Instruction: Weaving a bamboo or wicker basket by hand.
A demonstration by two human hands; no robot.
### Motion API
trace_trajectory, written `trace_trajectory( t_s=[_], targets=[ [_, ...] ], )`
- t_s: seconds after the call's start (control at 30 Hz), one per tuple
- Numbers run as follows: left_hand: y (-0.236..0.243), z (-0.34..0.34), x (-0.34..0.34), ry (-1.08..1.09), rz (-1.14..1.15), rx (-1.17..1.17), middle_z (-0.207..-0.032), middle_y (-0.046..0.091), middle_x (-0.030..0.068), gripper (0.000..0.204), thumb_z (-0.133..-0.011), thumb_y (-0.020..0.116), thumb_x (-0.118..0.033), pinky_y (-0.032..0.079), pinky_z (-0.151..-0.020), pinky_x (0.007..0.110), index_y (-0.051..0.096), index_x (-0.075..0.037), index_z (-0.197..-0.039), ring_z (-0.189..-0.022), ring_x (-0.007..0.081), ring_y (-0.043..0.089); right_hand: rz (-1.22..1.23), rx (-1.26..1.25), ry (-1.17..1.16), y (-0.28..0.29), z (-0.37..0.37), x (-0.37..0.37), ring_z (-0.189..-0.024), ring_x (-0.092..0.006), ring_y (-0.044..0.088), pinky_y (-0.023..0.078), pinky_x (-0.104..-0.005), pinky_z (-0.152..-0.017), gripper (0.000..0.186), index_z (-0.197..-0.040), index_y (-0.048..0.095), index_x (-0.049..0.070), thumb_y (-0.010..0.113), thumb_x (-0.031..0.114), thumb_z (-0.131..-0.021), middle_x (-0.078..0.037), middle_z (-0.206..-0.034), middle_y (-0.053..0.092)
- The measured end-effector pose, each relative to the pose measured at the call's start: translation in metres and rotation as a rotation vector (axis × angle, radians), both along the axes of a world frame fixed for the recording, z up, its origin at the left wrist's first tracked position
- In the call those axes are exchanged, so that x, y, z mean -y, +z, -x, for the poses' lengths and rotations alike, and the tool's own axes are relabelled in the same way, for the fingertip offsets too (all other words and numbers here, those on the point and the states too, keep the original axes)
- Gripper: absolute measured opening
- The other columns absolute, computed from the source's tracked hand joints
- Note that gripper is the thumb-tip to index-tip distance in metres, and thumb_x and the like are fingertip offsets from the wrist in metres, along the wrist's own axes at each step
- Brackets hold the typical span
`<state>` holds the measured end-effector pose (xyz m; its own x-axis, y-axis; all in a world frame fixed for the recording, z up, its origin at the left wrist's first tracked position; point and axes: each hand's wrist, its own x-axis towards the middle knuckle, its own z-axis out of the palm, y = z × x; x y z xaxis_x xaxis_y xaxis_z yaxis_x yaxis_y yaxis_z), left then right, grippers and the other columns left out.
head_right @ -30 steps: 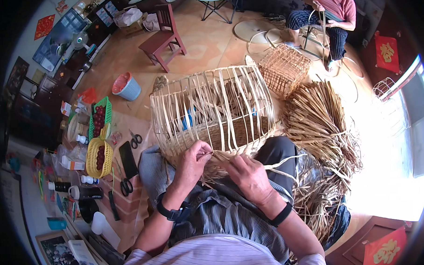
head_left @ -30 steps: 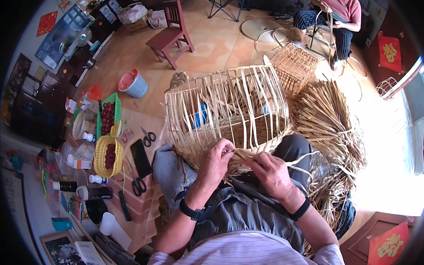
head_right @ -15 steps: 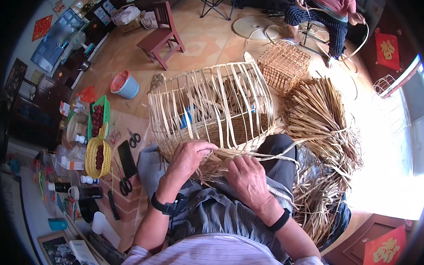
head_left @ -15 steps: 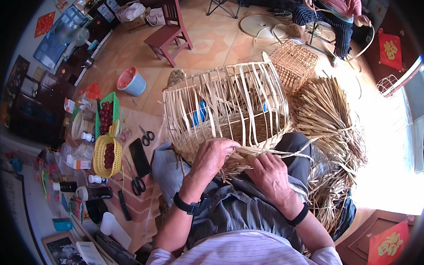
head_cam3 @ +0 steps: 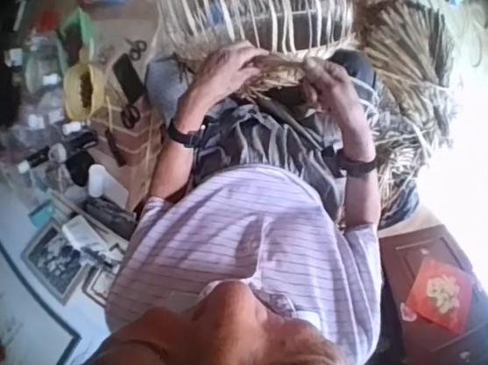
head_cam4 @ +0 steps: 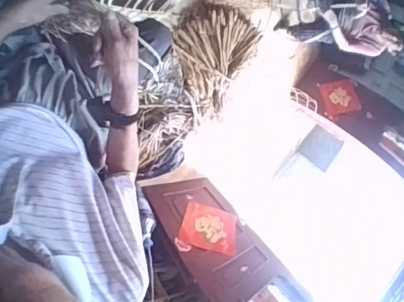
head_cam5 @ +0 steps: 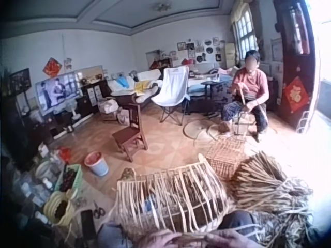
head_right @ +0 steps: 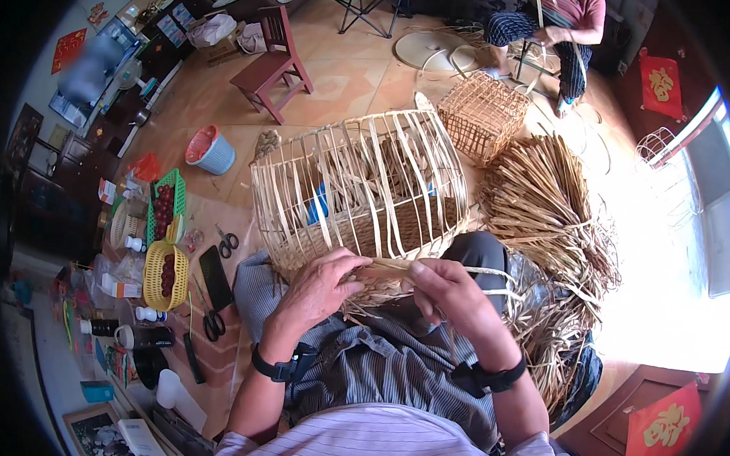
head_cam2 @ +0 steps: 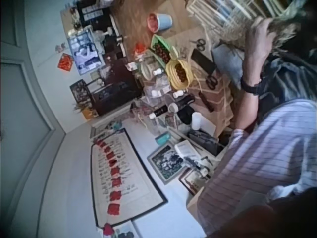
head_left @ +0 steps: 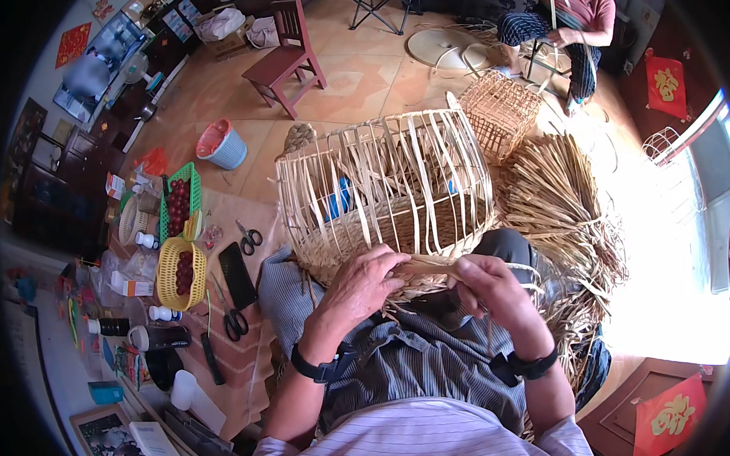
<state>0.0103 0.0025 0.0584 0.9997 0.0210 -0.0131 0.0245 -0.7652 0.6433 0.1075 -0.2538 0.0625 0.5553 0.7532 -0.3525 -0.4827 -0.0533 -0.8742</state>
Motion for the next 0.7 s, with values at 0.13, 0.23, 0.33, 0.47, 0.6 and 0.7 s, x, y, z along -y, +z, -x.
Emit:
trace_trajectory(
  t_s=[0.13, 0.23, 0.33, 0.47, 0.6, 0.7],
  targets=[
    [-0.017, -0.002, 0.01, 0.148, 0.124, 0.071, -0.102, 0.075, 0.0116, 0.026, -0.091, 0.083, -0.005, 0.06, -0.083, 0.04, 0.081, -0.005, -0.117, -0.094, 0.0322, 0.076, -0.425, -0.08, -0.083, -0.007, -0.005, 0.01, -0.075, -0.0182, 0.074, 0.057, -0.0256, -0.062, 0.036, -0.118, 0.066, -0.003, 0.049, 0.029, -0.121, -0.014, -0.087, 0.074],
    [-0.03, -0.002, 0.018, 0.203, 0.061, 0.2, -0.094, 0.076, 0.0082, 0.02, -0.09, 0.086, -0.008, 0.061, -0.076, 0.043, 0.082, -0.007, -0.11, -0.087, 0.0315, 0.078, -0.165, 0.167, -0.124, -0.015, 0.002, -0.008, -0.092, -0.0172, 0.076, 0.061, -0.028, -0.07, 0.027, -0.13, 0.06, 0.001, 0.068, 0.02, -0.113, -0.009, -0.101, 0.073],
    [-0.035, -0.002, 0.018, 0.209, 0.045, 0.226, -0.095, 0.076, 0.0091, 0.017, -0.09, 0.086, -0.008, 0.062, -0.074, 0.043, 0.081, -0.007, -0.106, -0.087, 0.0321, 0.078, 0.162, 0.322, 0.01, -0.023, 0.0, -0.031, -0.075, -0.0115, 0.072, 0.056, -0.0264, -0.059, 0.034, -0.118, 0.069, -0.001, 0.072, 0.031, -0.112, -0.004, -0.089, 0.07],
    [-0.041, -0.001, 0.019, 0.231, 0.037, 0.245, -0.099, 0.077, 0.0107, 0.032, -0.09, 0.087, -0.009, 0.062, -0.075, 0.044, 0.077, -0.009, -0.121, -0.088, 0.0343, 0.078, 0.173, 0.329, -0.151, -0.035, -0.018, -0.055, -0.057, -0.0116, 0.064, 0.05, -0.0266, -0.05, 0.04, -0.105, 0.073, -0.001, 0.07, 0.038, -0.113, -0.003, -0.077, 0.067],
    [-0.047, 0.004, 0.031, 0.148, -0.239, 0.279, -0.113, 0.075, 0.0193, 0.076, -0.09, 0.088, -0.017, 0.059, -0.09, 0.049, 0.052, -0.007, -0.157, -0.101, 0.0374, 0.075, -0.124, 0.086, -0.452, -0.045, -0.044, -0.075, -0.063, -0.0134, 0.071, 0.06, -0.0279, -0.058, 0.03, -0.119, 0.07, 0.001, 0.069, 0.03, -0.113, -0.005, -0.081, 0.072],
    [-0.053, 0.012, 0.051, 0.131, -0.427, 0.27, -0.132, 0.069, 0.0258, 0.09, -0.088, 0.09, -0.025, 0.052, -0.108, 0.054, 0.045, 0.001, -0.162, -0.12, 0.0417, 0.068, -0.155, 0.254, -0.332, -0.042, -0.053, -0.089, -0.084, -0.0161, 0.076, 0.064, -0.0312, -0.082, 0.024, -0.123, 0.071, -0.002, 0.068, 0.021, -0.114, -0.009, -0.101, 0.077]
  ],
)
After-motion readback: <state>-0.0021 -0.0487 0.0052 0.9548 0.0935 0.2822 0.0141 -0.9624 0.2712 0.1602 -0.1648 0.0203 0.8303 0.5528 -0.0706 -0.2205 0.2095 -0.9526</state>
